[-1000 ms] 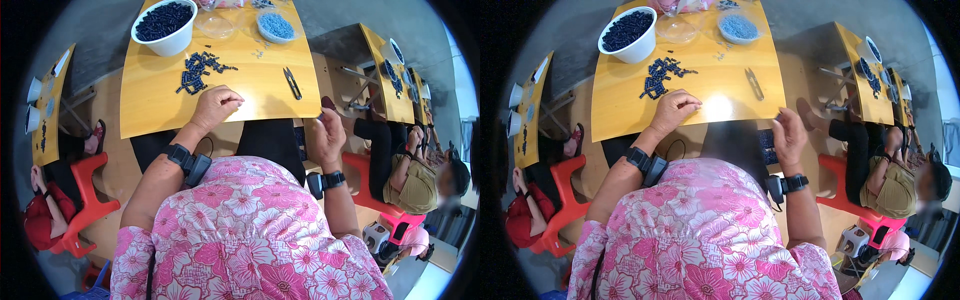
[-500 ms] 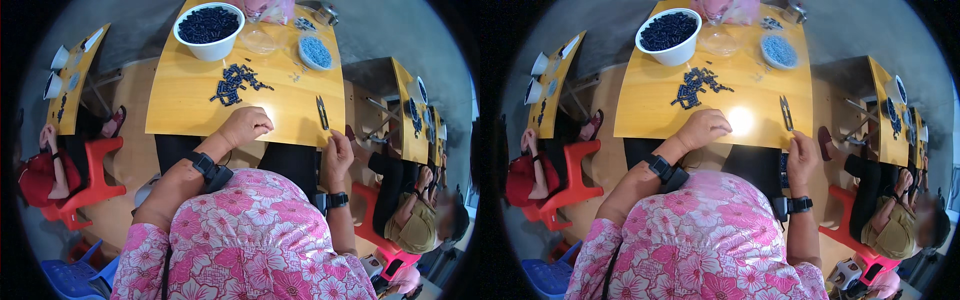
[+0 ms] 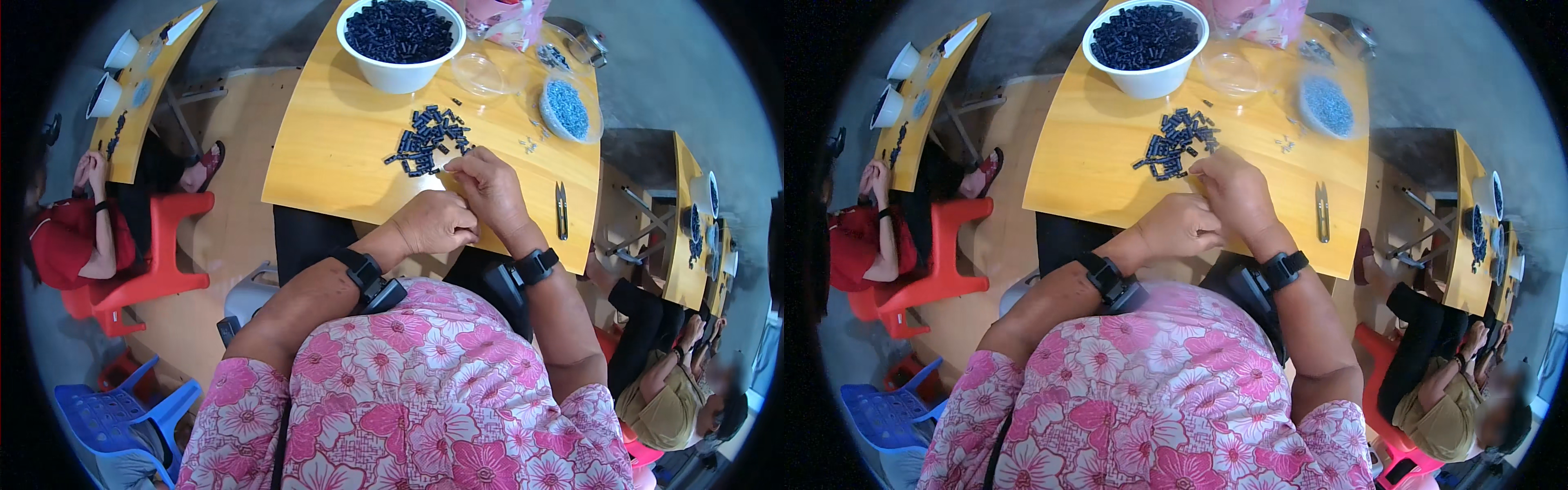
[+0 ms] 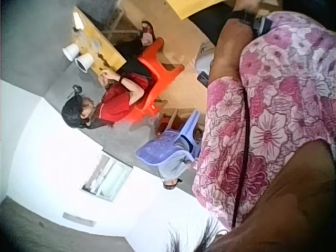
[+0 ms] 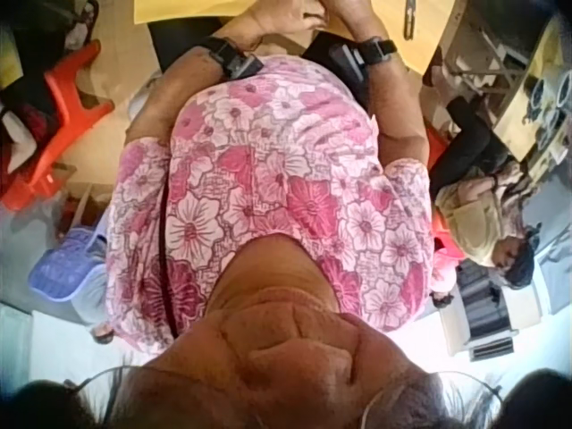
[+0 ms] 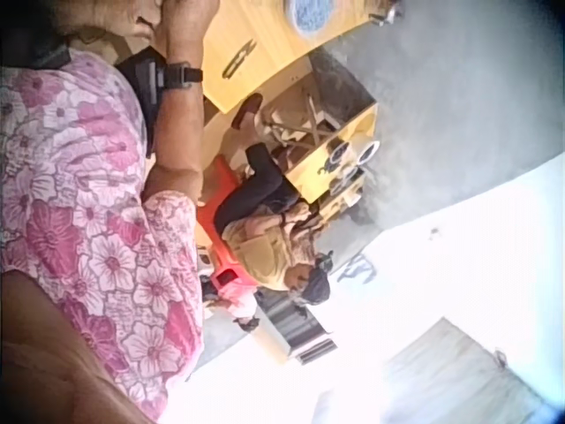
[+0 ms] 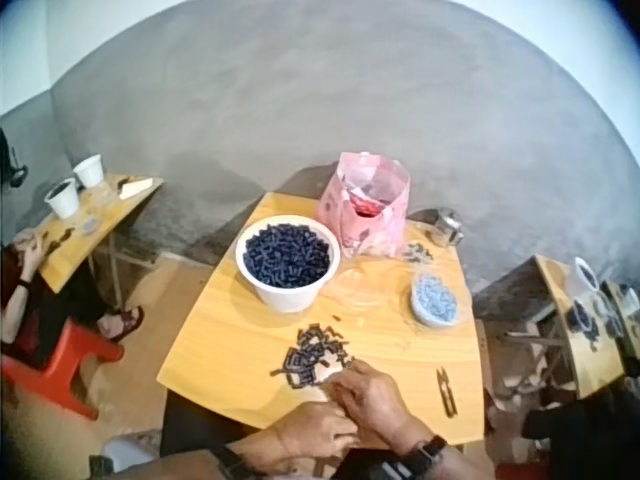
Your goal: Manually assembling small black plastic components at a workshop table.
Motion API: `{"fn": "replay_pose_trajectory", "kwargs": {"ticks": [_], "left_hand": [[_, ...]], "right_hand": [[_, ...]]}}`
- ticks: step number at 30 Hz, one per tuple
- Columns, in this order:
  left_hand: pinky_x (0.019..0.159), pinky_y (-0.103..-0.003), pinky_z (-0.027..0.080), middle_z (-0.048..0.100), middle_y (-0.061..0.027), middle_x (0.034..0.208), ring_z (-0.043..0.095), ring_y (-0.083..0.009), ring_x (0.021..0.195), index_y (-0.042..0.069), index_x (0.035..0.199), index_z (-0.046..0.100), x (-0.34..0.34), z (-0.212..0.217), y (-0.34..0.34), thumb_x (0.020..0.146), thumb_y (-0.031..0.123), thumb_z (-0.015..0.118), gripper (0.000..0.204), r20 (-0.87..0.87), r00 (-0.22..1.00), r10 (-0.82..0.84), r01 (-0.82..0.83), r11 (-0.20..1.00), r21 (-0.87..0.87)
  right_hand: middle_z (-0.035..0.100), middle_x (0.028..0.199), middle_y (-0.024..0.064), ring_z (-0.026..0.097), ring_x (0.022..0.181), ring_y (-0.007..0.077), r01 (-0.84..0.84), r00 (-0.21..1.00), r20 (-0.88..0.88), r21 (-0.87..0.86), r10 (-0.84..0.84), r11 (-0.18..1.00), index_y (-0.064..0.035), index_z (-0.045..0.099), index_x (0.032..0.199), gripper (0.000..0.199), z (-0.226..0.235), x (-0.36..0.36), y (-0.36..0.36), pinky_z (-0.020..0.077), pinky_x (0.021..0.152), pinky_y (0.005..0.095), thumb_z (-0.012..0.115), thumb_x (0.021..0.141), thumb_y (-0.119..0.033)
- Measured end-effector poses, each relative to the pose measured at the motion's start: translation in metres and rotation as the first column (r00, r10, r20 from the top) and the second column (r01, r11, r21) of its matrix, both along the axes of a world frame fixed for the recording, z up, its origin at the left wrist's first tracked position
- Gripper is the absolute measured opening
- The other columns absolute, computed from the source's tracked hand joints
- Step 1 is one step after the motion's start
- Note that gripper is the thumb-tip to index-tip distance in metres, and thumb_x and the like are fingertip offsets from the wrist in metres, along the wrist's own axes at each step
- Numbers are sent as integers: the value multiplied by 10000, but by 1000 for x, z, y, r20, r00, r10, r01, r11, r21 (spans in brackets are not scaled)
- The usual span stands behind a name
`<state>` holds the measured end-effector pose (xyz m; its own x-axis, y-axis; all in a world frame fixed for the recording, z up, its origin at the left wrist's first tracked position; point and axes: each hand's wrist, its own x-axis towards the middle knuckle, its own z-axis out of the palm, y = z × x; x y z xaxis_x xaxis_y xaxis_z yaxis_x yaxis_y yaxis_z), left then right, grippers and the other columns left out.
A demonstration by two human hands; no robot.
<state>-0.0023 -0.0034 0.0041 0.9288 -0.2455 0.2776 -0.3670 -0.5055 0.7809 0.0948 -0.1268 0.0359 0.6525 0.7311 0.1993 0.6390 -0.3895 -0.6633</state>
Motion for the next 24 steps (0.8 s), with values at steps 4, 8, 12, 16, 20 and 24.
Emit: {"fn": "replay_pose_trajectory", "kwargs": {"ticks": [4,8,12,16,20,24], "left_hand": [[653,-400,503,642,-88,712,629,-295,706,99,745,685,-1,1,2,746,200,725,108,-17,1000,-23,22,998,-58],[680,-383,530,670,-59,695,661,-261,722,139,726,726,1,-3,2,738,249,698,114,-53,998,-45,45,999,-1],[664,-391,530,666,-58,683,661,-265,698,119,697,708,2,-8,2,730,234,692,121,13,998,-53,54,998,-44],[634,-398,497,634,-61,686,623,-285,669,110,690,641,2,-10,0,745,181,699,107,82,996,-45,52,996,-75],[642,-391,500,629,-52,702,625,-273,704,117,699,646,2,-11,-1,752,183,684,93,74,997,-38,42,998,-51],[658,-379,502,621,-42,711,628,-262,748,123,709,657,1,-7,0,758,189,683,86,24,999,-35,36,999,-31]], "right_hand": [[609,847,98,609,741,288,-64,995,-67,47,67,997,-77,708,937,204,-1,4,17,503,673,355,696,752,8],[565,851,67,586,740,237,-235,971,-21,89,238,968,-89,711,988,287,-4,10,30,496,680,317,737,723,18],[559,840,62,591,765,234,-298,953,-51,25,299,954,-112,720,980,293,-5,14,36,497,708,322,750,713,3],[562,826,53,600,772,224,-286,957,-60,-49,283,957,-118,734,937,246,-12,18,34,500,715,323,744,723,2],[577,813,52,608,779,205,-267,961,-68,2,267,964,-102,740,909,202,-15,23,24,499,708,305,741,731,-7],[595,816,51,609,773,195,-246,969,-22,-15,246,969,-96,741,913,198,-13,27,16,501,707,294,735,738,-4]]}}
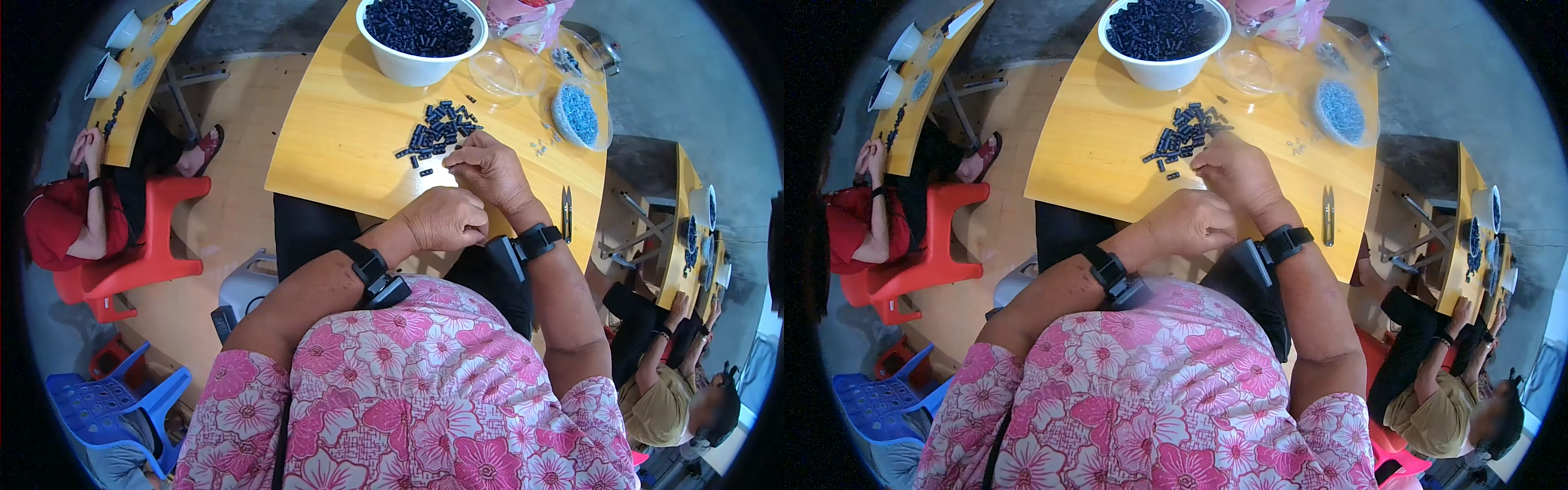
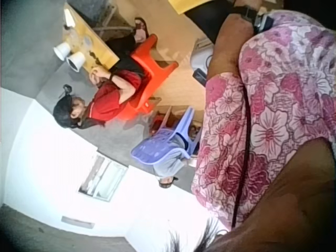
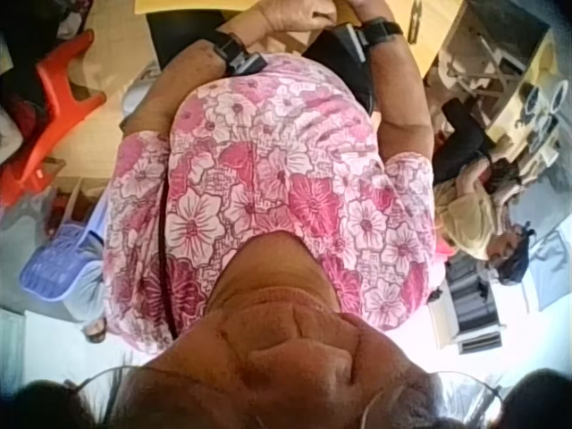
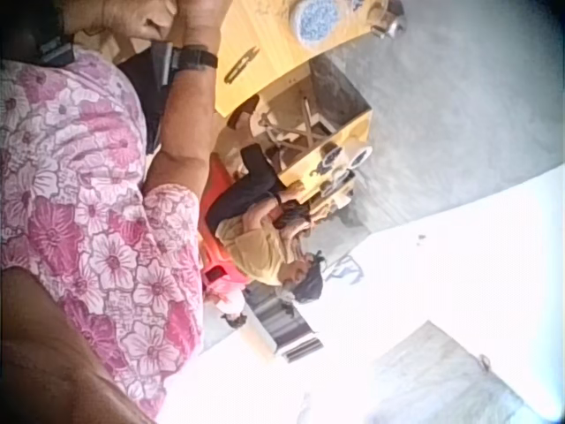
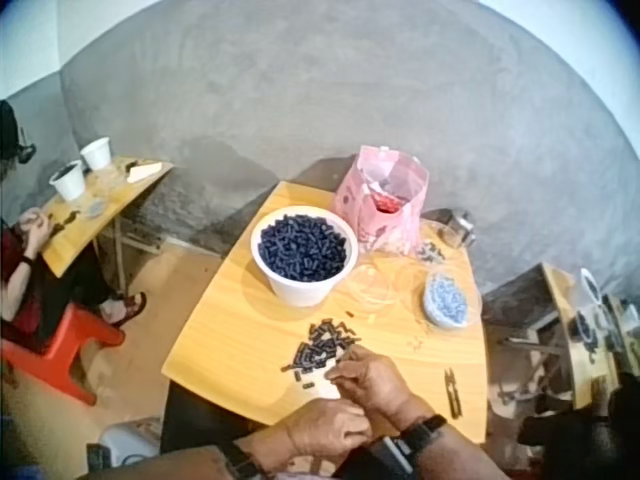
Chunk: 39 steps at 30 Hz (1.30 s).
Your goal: Manually assembling small black plastic components at a workshop table.
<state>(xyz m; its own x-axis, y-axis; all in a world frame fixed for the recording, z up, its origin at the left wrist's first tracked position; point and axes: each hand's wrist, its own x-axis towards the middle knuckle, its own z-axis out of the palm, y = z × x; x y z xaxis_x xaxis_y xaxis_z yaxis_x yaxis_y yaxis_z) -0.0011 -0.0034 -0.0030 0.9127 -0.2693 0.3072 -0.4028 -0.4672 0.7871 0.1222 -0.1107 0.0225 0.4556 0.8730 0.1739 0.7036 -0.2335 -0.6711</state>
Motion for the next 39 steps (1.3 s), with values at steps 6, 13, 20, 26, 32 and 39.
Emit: {"fn": "replay_pose_trajectory", "kwargs": {"ticks": [6,13,20,26,32,39], "left_hand": [[680,-377,504,629,-39,738,627,-262,751,136,734,681,0,1,0,751,197,706,69,-13,1000,12,-12,1000,-9],[694,-380,506,635,-40,744,627,-261,756,134,740,686,1,4,-1,744,198,722,73,-38,999,11,-10,1000,19],[660,-360,507,633,-54,732,627,-258,720,103,746,685,0,9,-1,712,114,737,63,-45,998,47,-50,997,-60],[609,-317,505,643,-66,731,633,-221,664,86,785,704,3,9,-2,719,70,740,77,-96,991,98,-109,986,-128],[577,-288,504,662,-66,722,622,-164,602,63,811,714,3,16,-2,753,121,745,88,-186,973,137,-171,968,-186],[630,-207,507,689,-20,787,588,-48,658,22,951,715,8,1,-1,819,42,721,134,-263,931,252,-344,848,-402]], "right_hand": [[659,838,101,648,803,295,120,993,18,-25,-120,992,-120,731,861,129,1,5,-8,527,750,363,712,741,-76],[670,896,66,638,783,168,223,972,-85,47,-219,974,-30,723,989,198,-5,4,-23,515,726,273,679,805,29],[724,923,62,632,722,89,549,569,-737,11,-364,836,16,721,986,149,19,-21,-44,533,678,247,656,852,23],[723,907,109,632,669,112,629,408,-870,49,-277,776,26,693,1048,191,25,-35,-66,508,625,232,662,862,-2],[715,921,122,629,667,117,645,307,-935,68,-176,761,32,670,1074,187,21,-46,-80,505,616,235,626,893,9],[698,919,108,597,667,115,638,189,-977,46,-99,768,45,650,1094,185,10,-62,-82,495,610,236,598,921,5]]}}
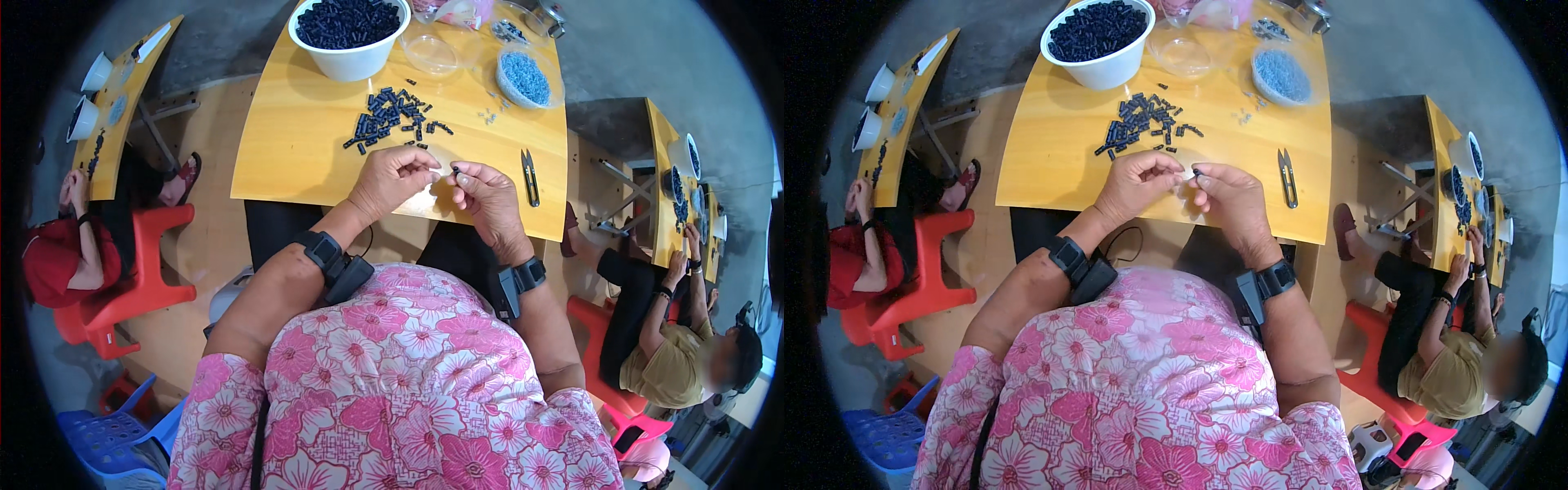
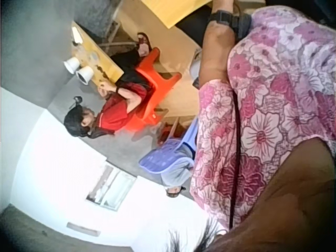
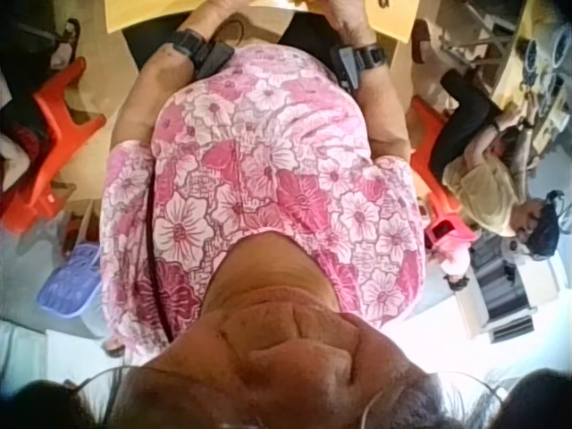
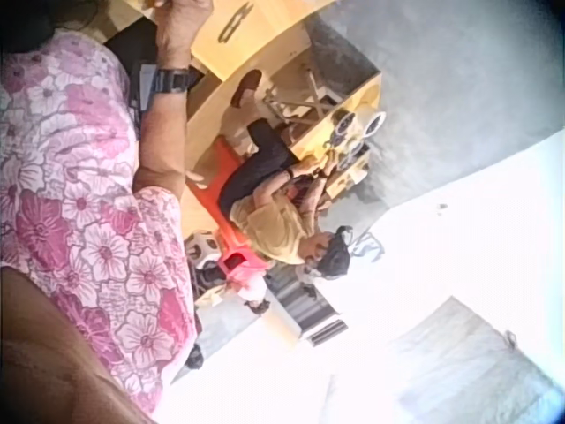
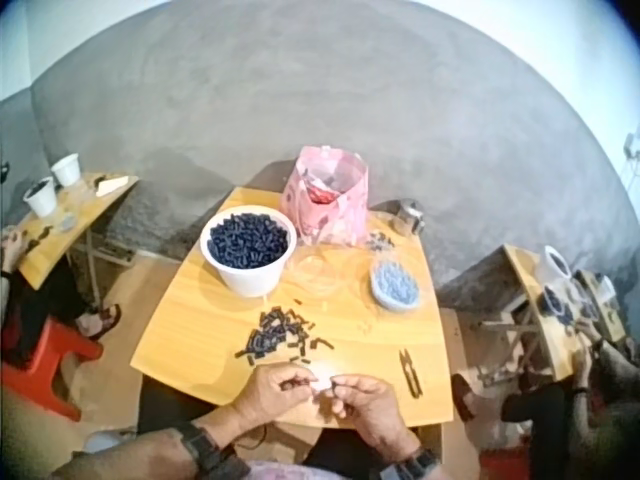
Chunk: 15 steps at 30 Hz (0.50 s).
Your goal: Manually assembling small black plastic components at a workshop table.
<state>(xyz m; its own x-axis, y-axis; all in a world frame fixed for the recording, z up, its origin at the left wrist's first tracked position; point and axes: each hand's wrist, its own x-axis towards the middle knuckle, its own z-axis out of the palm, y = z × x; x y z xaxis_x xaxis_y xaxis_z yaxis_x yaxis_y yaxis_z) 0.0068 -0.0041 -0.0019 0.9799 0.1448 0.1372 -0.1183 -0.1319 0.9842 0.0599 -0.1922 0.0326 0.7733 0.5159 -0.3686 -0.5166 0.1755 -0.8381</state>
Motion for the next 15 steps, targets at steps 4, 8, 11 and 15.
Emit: {"fn": "replay_pose_trajectory", "kwargs": {"ticks": [4,8,11,15], "left_hand": [[713,-207,526,697,-30,911,636,-59,783,1,969,698,-1,0,2,850,4,697,120,-66,997,-41,37,998,-57],[735,-219,543,699,-46,923,671,-89,817,4,980,703,-1,2,2,846,-11,692,135,-73,993,-92,81,987,-137],[731,-217,543,699,-47,917,672,-92,816,8,977,708,-2,5,2,840,-16,697,140,-69,993,-94,86,990,-110],[708,-206,530,695,-35,896,646,-77,782,19,967,717,-2,6,3,827,-15,711,144,-64,995,-75,76,997,7]], "right_hand": [[685,916,91,580,672,112,-4,996,-89,8,5,1000,51,640,1096,179,-7,-8,5,491,607,239,583,940,-14],[671,896,60,574,677,106,-15,993,-118,19,17,1000,38,640,1082,162,-12,-12,12,489,607,234,560,960,-31],[663,884,47,575,681,100,-11,991,-130,28,14,1000,30,640,1078,157,-17,-11,13,488,607,228,553,965,-35],[654,874,39,579,681,93,6,988,-155,10,-4,1000,27,639,1075,154,-20,-11,14,492,613,220,550,965,-34]]}}
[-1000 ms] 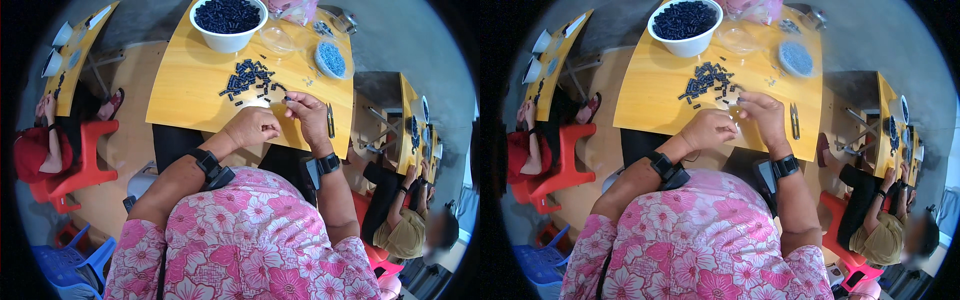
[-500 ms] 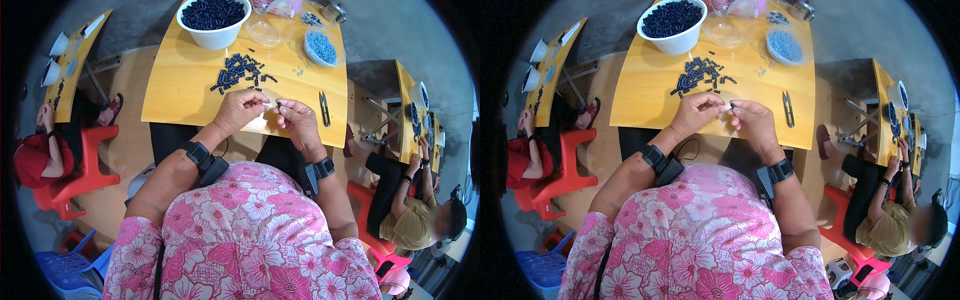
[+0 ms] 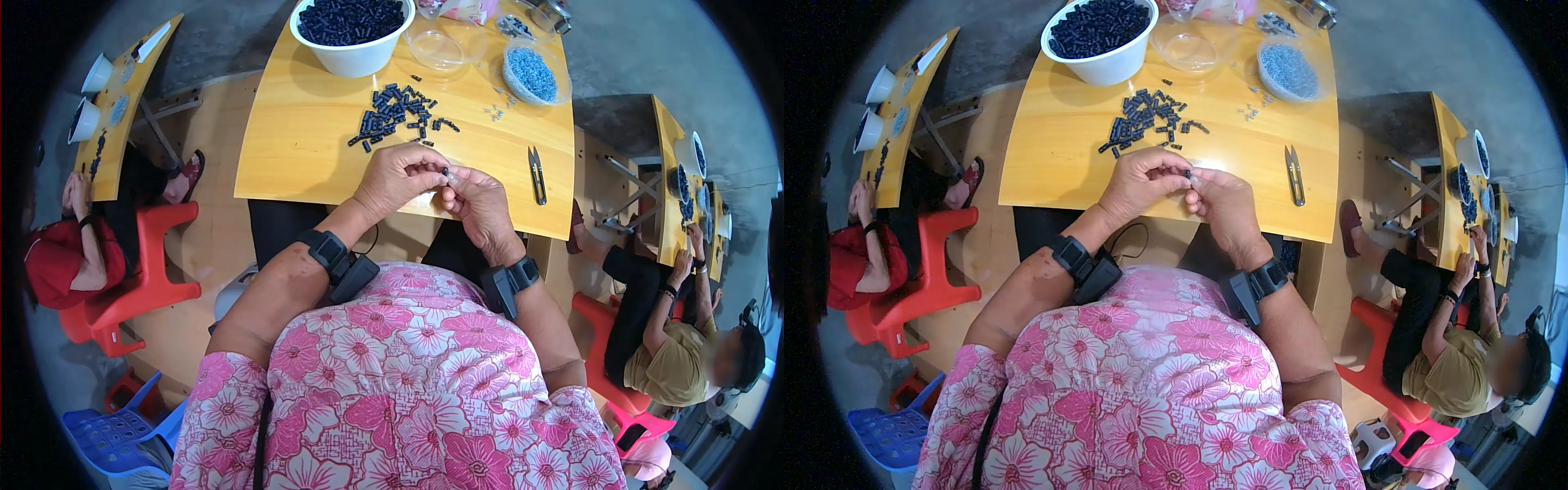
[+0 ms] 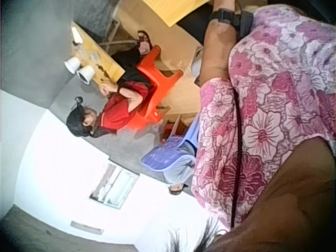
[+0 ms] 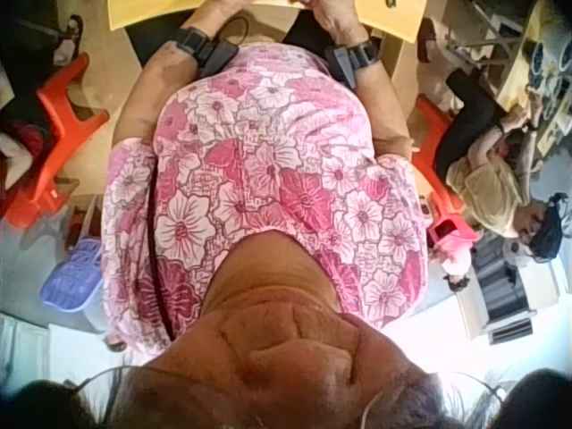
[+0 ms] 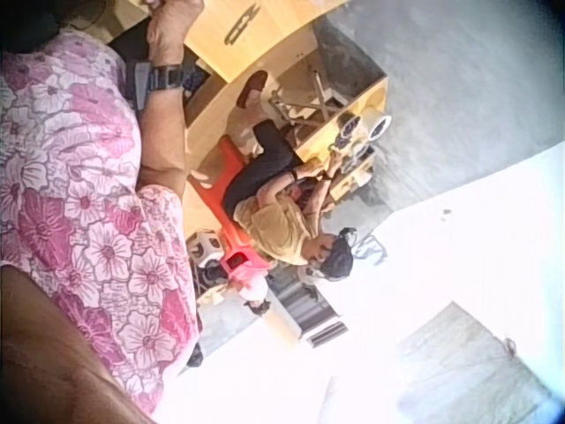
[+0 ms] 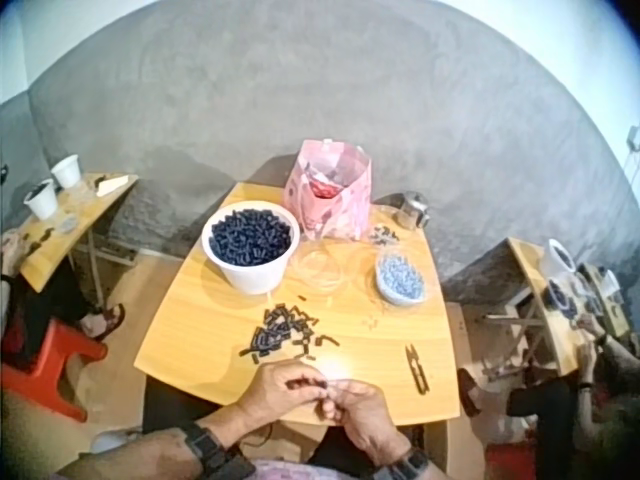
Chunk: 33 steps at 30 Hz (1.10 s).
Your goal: Manually assembling small black plastic components at a workshop table.
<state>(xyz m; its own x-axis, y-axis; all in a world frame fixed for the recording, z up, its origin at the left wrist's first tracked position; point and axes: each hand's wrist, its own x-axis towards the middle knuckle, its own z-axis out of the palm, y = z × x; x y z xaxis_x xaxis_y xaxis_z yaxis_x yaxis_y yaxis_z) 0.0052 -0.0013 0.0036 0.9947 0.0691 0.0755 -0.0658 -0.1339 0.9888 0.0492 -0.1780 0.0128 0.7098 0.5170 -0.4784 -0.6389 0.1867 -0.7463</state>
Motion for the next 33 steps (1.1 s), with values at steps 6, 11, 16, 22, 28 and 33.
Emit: {"fn": "replay_pose_trajectory", "kwargs": {"ticks": [6,11,16,22,28,33], "left_hand": [[688,-210,516,686,-41,889,626,-77,766,19,943,719,0,3,0,804,-3,733,142,4,1000,21,-21,1000,-7],[671,-221,518,680,-44,853,631,-82,742,13,906,712,-1,0,-1,801,21,738,108,5,1000,20,-20,1000,-10],[655,-230,526,679,-44,825,633,-88,703,13,894,694,-1,0,-2,809,38,732,96,-27,1000,11,-12,1000,-28],[683,-206,509,675,-23,848,623,-53,750,6,916,658,0,-3,-2,829,16,708,101,-91,996,5,2,997,78],[614,-262,507,660,-54,760,608,-124,637,40,914,678,0,8,-2,799,82,720,129,-42,999,-22,28,991,130],[609,-267,500,646,-50,760,600,-131,643,51,892,677,2,9,-1,780,74,734,128,8,999,-50,48,988,147]], "right_hand": [[647,878,45,592,679,102,-5,1000,4,-74,6,997,40,615,1095,165,4,1,3,506,623,224,551,960,-31],[646,887,61,610,693,113,22,999,42,-140,-16,990,45,603,1087,159,11,-3,6,521,623,237,552,954,-24],[652,878,68,620,664,118,48,997,75,-181,-35,982,38,596,1093,167,15,0,6,526,605,240,563,942,-26],[677,753,78,636,636,134,40,911,384,-445,150,895,29,667,929,97,10,21,-1,518,600,267,620,892,-48],[676,778,44,579,591,84,529,475,799,-594,368,607,21,699,956,127,1,70,-17,486,558,231,682,875,-75],[669,809,177,651,705,269,544,563,799,-551,212,633,11,700,880,125,-1,90,-14,517,678,344,667,805,-84]]}}
